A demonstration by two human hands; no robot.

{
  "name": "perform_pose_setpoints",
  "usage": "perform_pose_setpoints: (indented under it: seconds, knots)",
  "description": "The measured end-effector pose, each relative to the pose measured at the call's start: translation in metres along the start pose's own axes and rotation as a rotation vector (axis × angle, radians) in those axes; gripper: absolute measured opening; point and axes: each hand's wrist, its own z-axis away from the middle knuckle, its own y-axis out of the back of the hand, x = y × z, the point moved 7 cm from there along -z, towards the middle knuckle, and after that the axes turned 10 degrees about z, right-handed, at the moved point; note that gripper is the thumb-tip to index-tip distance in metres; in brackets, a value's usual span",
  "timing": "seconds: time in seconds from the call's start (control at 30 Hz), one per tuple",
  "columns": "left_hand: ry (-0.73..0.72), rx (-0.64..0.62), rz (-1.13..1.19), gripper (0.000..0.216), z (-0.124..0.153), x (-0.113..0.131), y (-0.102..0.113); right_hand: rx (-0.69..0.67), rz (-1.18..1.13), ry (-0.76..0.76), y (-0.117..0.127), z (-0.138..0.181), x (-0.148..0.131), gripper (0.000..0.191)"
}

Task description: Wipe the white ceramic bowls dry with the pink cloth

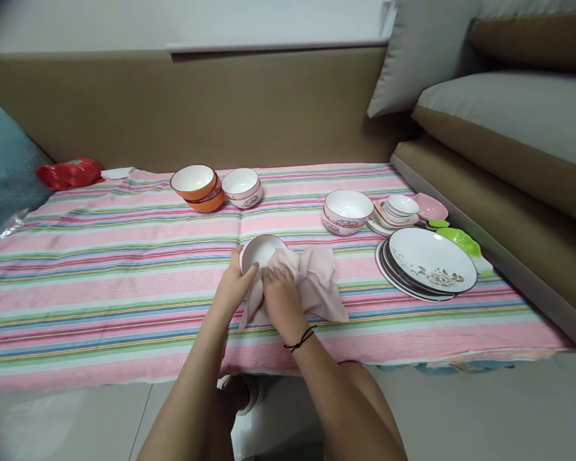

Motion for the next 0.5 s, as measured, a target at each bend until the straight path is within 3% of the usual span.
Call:
perform_pose_setpoints:
  seconds: [0.17,0.27,0.37,0.5]
  knots:
    - [0.036,-0.001,0.019,0.065,0.002,-0.003,0.005,-0.086,-0.229,0.026,0.004,0.001,-0.003,0.028]
    - [0.042,0.000,0.018,0.065,0.002,-0.003,0.007,-0.062,-0.286,0.075,0.006,0.003,-0.005,0.031]
    - [0.039,-0.008,-0.018,0.066,0.002,-0.002,0.007,-0.024,-0.210,0.099,0.004,0.005,-0.004,0.049]
    - [0.039,-0.028,-0.087,0.065,0.004,-0.003,0.004,-0.017,-0.017,-0.020,-0.006,0.005,0.005,0.060]
